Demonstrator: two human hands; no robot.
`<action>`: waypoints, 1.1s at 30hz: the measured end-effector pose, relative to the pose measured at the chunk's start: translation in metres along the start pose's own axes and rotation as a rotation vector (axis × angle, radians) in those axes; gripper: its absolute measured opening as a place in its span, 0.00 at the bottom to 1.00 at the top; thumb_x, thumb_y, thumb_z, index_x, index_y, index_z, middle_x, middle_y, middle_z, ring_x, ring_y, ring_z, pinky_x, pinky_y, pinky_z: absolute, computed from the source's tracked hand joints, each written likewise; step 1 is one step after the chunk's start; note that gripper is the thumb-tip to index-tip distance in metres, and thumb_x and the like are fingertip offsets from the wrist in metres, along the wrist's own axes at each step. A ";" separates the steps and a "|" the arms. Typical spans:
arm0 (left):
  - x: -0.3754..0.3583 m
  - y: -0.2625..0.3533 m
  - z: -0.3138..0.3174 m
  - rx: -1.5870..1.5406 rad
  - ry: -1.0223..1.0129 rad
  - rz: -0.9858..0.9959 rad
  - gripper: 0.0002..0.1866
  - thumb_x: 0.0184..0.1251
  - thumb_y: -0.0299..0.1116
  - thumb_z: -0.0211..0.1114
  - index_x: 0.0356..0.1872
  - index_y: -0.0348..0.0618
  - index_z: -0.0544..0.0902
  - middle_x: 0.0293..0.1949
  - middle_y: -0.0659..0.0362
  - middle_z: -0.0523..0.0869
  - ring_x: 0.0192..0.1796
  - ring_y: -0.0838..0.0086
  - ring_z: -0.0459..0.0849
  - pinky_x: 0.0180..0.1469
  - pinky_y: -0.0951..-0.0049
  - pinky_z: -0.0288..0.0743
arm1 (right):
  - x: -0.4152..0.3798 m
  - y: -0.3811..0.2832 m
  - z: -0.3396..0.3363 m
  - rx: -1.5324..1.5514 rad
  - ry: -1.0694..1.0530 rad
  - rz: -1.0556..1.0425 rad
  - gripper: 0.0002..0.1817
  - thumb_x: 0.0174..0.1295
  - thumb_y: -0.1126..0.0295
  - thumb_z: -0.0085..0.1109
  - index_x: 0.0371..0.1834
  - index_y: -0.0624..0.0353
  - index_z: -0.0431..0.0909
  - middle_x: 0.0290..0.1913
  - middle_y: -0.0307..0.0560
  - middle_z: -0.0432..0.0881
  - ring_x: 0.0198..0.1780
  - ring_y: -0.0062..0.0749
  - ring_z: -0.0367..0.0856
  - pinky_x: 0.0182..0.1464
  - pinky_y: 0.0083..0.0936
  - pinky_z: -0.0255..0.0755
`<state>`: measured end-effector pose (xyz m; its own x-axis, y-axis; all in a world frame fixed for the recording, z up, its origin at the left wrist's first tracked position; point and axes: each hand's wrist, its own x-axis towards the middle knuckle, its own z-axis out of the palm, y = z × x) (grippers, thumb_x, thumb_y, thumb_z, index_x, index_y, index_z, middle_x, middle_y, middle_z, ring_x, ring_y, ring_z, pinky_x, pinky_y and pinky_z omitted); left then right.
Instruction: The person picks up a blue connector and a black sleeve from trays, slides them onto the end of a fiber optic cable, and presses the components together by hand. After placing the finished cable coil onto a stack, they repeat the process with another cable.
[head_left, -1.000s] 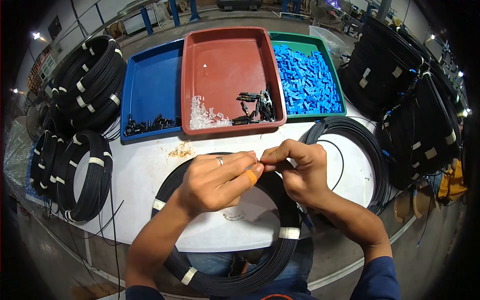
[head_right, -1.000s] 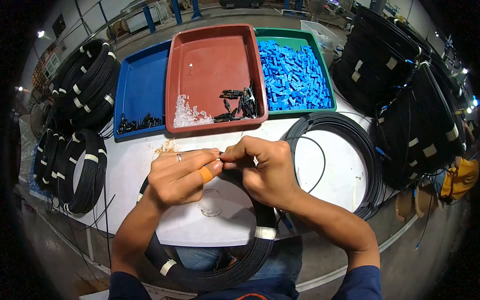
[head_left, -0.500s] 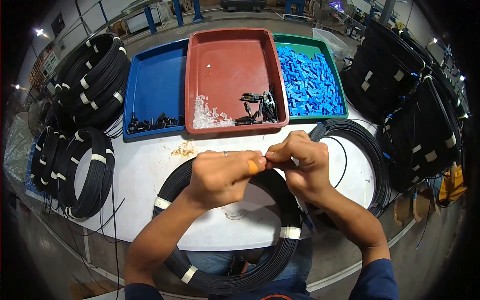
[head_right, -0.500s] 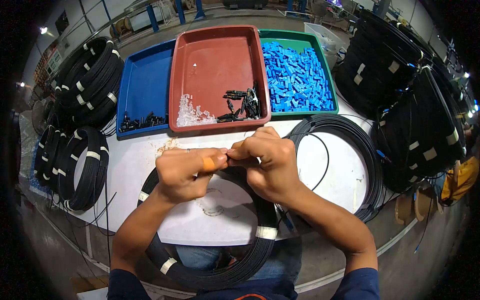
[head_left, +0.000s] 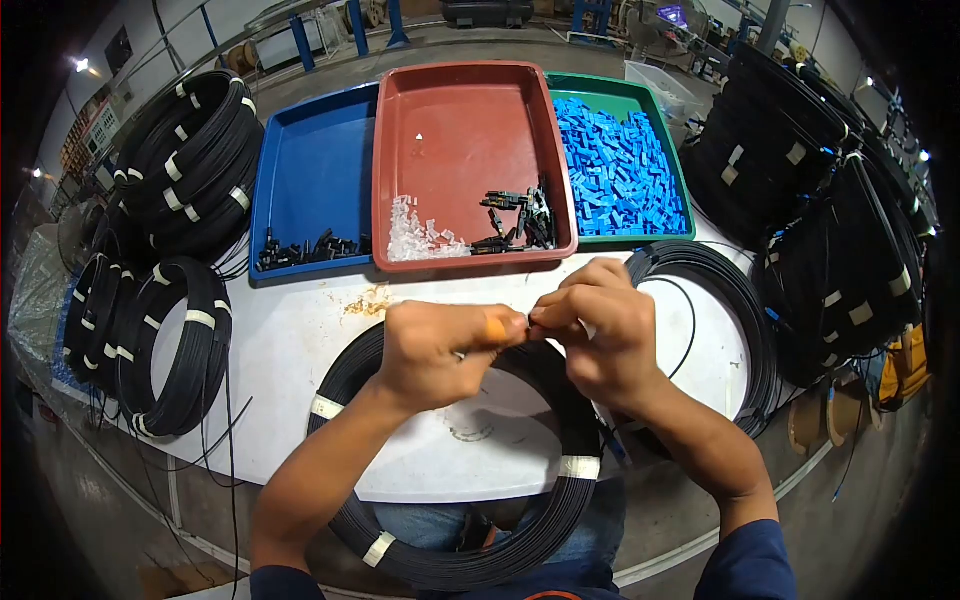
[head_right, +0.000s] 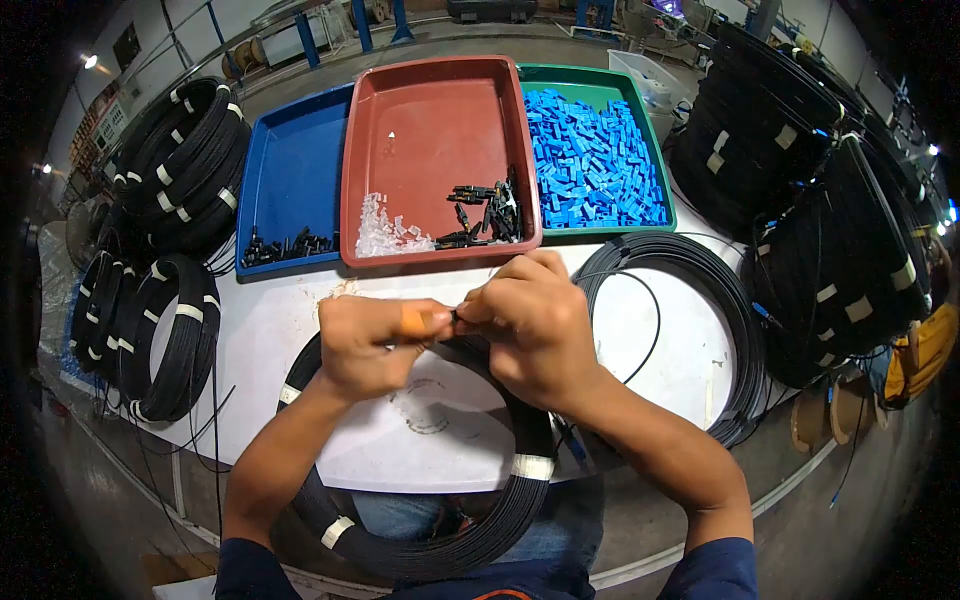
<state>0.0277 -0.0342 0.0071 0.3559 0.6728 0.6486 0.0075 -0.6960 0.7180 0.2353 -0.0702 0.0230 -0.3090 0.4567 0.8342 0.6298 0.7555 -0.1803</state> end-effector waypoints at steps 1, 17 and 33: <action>0.002 -0.001 -0.004 0.149 -0.070 0.191 0.09 0.51 0.15 0.75 0.35 0.36 0.91 0.35 0.51 0.93 0.34 0.70 0.93 0.38 0.75 0.86 | 0.002 0.002 -0.004 0.168 -0.123 0.196 0.11 0.43 0.84 0.67 0.30 0.57 0.84 0.33 0.44 0.88 0.36 0.39 0.83 0.46 0.35 0.70; 0.003 -0.005 -0.004 0.121 -0.074 0.120 0.09 0.51 0.16 0.76 0.34 0.35 0.91 0.33 0.50 0.93 0.34 0.71 0.93 0.35 0.76 0.86 | -0.007 0.008 0.010 0.157 -0.082 0.173 0.11 0.40 0.82 0.70 0.29 0.59 0.85 0.32 0.44 0.88 0.35 0.39 0.82 0.46 0.34 0.71; 0.001 -0.022 -0.137 0.529 -0.074 -0.353 0.06 0.59 0.25 0.75 0.34 0.34 0.87 0.32 0.58 0.91 0.35 0.79 0.88 0.41 0.77 0.81 | 0.025 -0.008 -0.039 0.232 -0.437 0.584 0.22 0.63 0.72 0.68 0.60 0.64 0.74 0.51 0.60 0.86 0.54 0.50 0.86 0.52 0.41 0.79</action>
<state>-0.0996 0.0161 0.0269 0.3113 0.8784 0.3626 0.5894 -0.4778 0.6514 0.2504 -0.0832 0.0660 -0.2561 0.9200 0.2967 0.6268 0.3917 -0.6736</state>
